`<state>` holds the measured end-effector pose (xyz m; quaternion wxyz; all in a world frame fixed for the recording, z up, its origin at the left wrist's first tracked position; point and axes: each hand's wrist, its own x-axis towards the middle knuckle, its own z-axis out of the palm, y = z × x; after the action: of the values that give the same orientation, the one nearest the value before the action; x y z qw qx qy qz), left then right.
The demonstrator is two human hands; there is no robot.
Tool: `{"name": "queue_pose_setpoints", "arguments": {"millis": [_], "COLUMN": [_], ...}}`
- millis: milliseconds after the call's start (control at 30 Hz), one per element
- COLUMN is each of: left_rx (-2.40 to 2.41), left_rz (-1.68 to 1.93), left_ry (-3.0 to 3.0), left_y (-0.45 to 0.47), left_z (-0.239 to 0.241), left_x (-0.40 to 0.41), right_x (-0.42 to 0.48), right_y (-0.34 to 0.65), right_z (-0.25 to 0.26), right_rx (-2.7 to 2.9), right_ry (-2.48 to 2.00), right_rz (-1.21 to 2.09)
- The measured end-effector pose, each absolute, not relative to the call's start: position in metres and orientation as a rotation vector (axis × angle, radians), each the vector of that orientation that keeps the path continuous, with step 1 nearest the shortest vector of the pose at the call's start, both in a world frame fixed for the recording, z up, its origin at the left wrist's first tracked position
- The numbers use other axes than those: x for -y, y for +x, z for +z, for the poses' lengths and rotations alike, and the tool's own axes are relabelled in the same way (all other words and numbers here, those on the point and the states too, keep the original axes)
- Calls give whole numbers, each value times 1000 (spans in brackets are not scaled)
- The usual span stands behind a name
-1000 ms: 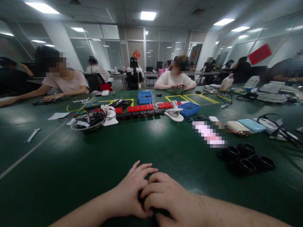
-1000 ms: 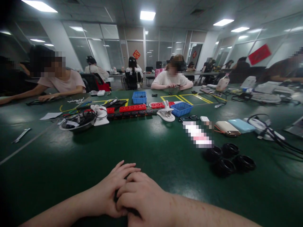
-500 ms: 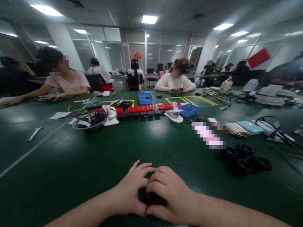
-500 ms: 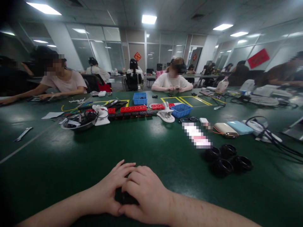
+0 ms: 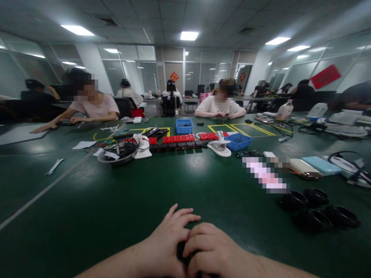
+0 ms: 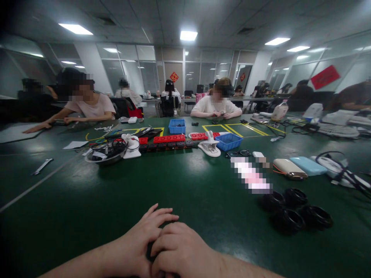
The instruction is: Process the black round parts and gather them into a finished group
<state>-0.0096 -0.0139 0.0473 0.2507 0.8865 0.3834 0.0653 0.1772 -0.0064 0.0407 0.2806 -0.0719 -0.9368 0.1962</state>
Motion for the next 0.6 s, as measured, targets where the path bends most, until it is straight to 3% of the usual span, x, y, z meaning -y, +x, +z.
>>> {"name": "queue_pose_setpoints", "arguments": {"millis": [233,600], "left_rx": [-1024,-1032], "left_rz": [280,45], "left_ry": [2343,2364], "left_y": [-10,-4], "left_z": [53,61], "left_x": [17,7], "right_x": [-3,0], "right_y": [178,176], "right_z": [41,39], "right_rx": [2558,2367], "right_ry": [-118,-340], "right_rz": [364,291]}}
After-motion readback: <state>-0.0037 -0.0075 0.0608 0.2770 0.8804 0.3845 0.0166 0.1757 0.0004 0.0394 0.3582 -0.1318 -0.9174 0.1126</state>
